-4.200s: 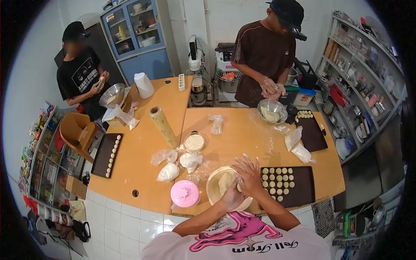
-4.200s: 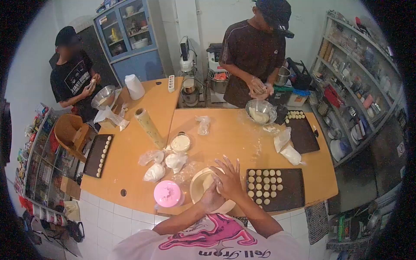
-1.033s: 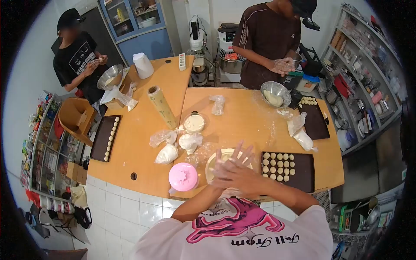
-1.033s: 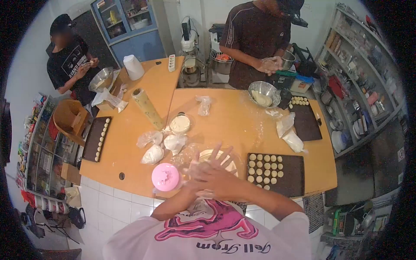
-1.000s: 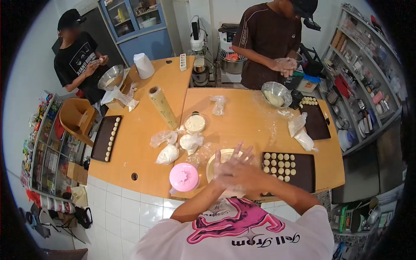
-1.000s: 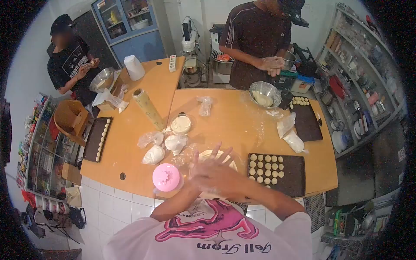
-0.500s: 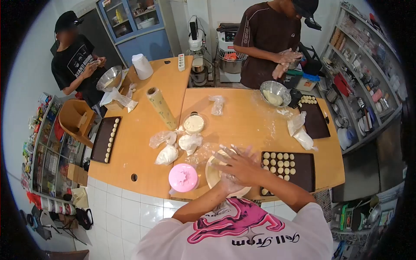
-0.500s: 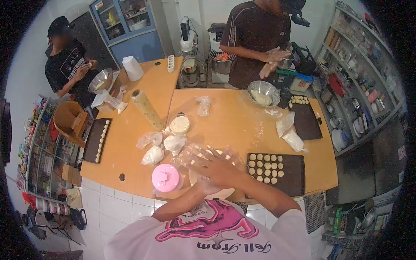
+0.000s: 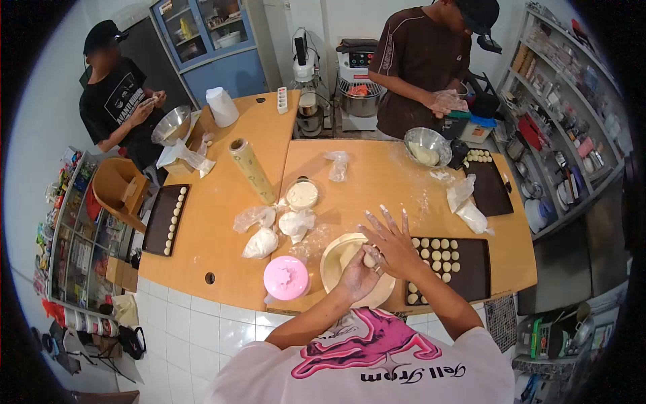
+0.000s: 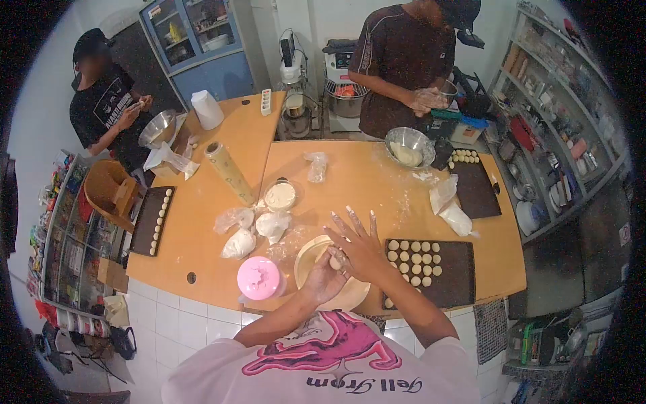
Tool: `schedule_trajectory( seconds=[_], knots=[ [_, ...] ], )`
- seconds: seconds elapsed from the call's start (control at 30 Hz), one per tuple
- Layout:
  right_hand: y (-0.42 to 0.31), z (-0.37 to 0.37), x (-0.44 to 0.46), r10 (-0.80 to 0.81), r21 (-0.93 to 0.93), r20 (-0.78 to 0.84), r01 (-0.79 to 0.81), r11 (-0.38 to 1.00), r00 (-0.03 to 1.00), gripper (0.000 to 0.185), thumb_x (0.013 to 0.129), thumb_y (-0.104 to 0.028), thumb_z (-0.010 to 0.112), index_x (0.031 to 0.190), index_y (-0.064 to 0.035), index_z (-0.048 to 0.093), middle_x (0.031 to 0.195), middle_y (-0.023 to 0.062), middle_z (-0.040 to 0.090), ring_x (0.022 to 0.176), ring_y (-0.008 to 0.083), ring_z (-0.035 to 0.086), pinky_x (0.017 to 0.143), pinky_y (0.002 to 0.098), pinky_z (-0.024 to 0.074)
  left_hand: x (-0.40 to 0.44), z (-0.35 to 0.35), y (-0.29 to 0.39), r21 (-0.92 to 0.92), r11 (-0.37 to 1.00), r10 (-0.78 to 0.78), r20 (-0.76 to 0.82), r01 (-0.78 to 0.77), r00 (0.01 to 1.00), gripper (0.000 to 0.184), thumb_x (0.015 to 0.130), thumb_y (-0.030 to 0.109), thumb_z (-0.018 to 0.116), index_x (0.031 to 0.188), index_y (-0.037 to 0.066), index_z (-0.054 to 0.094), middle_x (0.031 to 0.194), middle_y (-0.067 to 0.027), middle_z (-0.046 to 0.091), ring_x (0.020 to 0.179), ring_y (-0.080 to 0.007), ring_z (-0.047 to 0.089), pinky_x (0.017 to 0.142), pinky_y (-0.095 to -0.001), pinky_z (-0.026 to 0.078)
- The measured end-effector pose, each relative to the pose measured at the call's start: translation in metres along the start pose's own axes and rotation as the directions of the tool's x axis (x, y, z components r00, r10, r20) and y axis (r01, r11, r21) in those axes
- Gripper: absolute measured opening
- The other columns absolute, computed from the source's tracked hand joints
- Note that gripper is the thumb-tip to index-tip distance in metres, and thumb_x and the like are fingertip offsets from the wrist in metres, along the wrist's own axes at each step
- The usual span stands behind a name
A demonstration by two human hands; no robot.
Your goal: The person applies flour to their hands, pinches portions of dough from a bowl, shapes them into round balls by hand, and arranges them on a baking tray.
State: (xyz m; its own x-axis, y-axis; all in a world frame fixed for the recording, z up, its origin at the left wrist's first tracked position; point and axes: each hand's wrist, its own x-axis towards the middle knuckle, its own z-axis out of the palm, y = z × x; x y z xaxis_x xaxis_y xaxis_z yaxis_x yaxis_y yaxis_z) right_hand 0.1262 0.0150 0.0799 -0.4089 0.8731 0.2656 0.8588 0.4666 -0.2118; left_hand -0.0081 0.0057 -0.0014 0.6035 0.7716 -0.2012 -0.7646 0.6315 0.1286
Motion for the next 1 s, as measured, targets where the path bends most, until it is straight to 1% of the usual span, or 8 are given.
schedule_trajectory(
  seconds=[0.17, 0.27, 0.37, 0.47, 0.67, 0.77, 0.87, 1.0],
  knots=[
    [0.000, 0.006, -0.006, 0.014, 0.124, -0.017, -0.012, 0.992, 1.000, 0.050, 0.093, -0.034, 0.050, 0.139, -0.0172, 0.045, 0.149, 0.0117, 0.033, 0.142, 0.0369, 0.020, 0.112, 0.0617, 0.0037, 0.008, -0.029, 0.001, -0.061, 0.992, -0.120, -0.257, 0.108, 0.959, 0.021, 0.100, 0.033, 0.043, 0.106, 0.017, 0.055, 0.096, 0.0036, 0.059, 0.092, -0.0106, 0.056, 0.095, -0.0348, 0.044],
    [0.004, 0.011, -0.007, 0.030, 0.204, -0.039, -0.021, 0.979, 0.999, 0.048, 0.092, -0.031, 0.053, 0.137, -0.0146, 0.048, 0.147, 0.0128, 0.037, 0.140, 0.0366, 0.023, 0.113, 0.0595, 0.0076, 0.022, -0.087, 0.008, -0.169, 0.955, -0.191, 0.285, 0.246, 0.939, 0.022, 0.099, 0.034, 0.044, 0.100, 0.016, 0.056, 0.092, 0.0027, 0.059, 0.089, -0.0123, 0.055, 0.096, -0.0364, 0.044],
    [0.011, 0.021, -0.011, 0.028, 0.347, -0.050, -0.009, 0.938, 0.998, 0.047, 0.089, -0.030, 0.057, 0.133, -0.0135, 0.051, 0.144, 0.0120, 0.042, 0.138, 0.0346, 0.028, 0.112, 0.0578, 0.0127, 0.020, -0.074, 0.008, -0.097, 0.988, -0.121, -0.033, 0.117, 0.992, 0.028, 0.099, 0.038, 0.041, 0.106, 0.015, 0.056, 0.096, 0.0007, 0.060, 0.089, -0.0149, 0.056, 0.094, -0.0367, 0.044],
    [0.010, 0.021, -0.012, -0.033, 0.358, -0.078, 0.059, 0.932, 0.996, 0.050, 0.087, -0.034, 0.060, 0.132, -0.0148, 0.052, 0.139, 0.0108, 0.047, 0.134, 0.0328, 0.035, 0.111, 0.0583, 0.0176, 0.001, 0.020, 0.010, -0.026, 0.999, -0.050, -0.288, 0.045, 0.956, 0.032, 0.098, 0.045, 0.043, 0.103, 0.016, 0.058, 0.086, -0.0005, 0.059, 0.072, -0.0140, 0.058, 0.081, -0.0350, 0.049],
    [0.014, 0.032, -0.019, -0.130, 0.108, -0.160, 0.148, 0.983, 0.979, 0.042, 0.079, -0.038, 0.068, 0.115, -0.0155, 0.064, 0.115, 0.0069, 0.062, 0.118, 0.0230, 0.052, 0.109, 0.0572, 0.0242, -0.011, 0.012, 0.018, -0.184, 0.959, -0.210, 0.042, 0.214, 0.977, 0.047, 0.096, 0.050, 0.041, 0.120, 0.010, 0.050, 0.094, -0.0044, 0.061, 0.086, -0.0191, 0.059, 0.091, -0.0414, 0.043],
    [0.023, 0.043, -0.025, -0.151, 0.097, -0.221, 0.176, 0.980, 0.963, 0.037, 0.076, -0.039, 0.071, 0.102, -0.0140, 0.068, 0.100, 0.0042, 0.067, 0.105, 0.0202, 0.059, 0.107, 0.0561, 0.0275, -0.007, -0.003, 0.015, -0.274, 0.896, -0.238, 0.368, 0.349, 0.899, 0.057, 0.096, 0.057, 0.034, 0.123, 0.009, 0.050, 0.113, -0.0067, 0.059, 0.101, -0.0229, 0.058, 0.102, -0.0468, 0.036],
    [0.030, 0.047, -0.028, -0.190, 0.099, -0.265, 0.223, 0.970, 0.945, 0.036, 0.073, -0.040, 0.073, 0.095, -0.0126, 0.069, 0.090, 0.0030, 0.068, 0.097, 0.0206, 0.062, 0.105, 0.0543, 0.0312, -0.010, 0.004, 0.018, 0.000, 0.961, -0.274, 0.140, 0.277, 0.951, 0.059, 0.095, 0.058, 0.034, 0.124, 0.009, 0.050, 0.116, -0.0077, 0.059, 0.101, -0.0267, 0.058, 0.103, -0.0484, 0.034],
    [0.029, 0.037, -0.028, -0.202, 0.165, -0.292, 0.257, 0.952, 0.935, 0.036, 0.069, -0.039, 0.076, 0.091, -0.0117, 0.070, 0.087, 0.0044, 0.067, 0.093, 0.0219, 0.063, 0.099, 0.0502, 0.0378, -0.010, 0.010, 0.019, -0.058, 0.956, -0.277, 0.154, 0.289, 0.948, 0.059, 0.096, 0.058, 0.033, 0.124, 0.009, 0.050, 0.117, -0.0104, 0.058, 0.103, -0.0295, 0.057, 0.103, -0.0484, 0.034]
  ],
)
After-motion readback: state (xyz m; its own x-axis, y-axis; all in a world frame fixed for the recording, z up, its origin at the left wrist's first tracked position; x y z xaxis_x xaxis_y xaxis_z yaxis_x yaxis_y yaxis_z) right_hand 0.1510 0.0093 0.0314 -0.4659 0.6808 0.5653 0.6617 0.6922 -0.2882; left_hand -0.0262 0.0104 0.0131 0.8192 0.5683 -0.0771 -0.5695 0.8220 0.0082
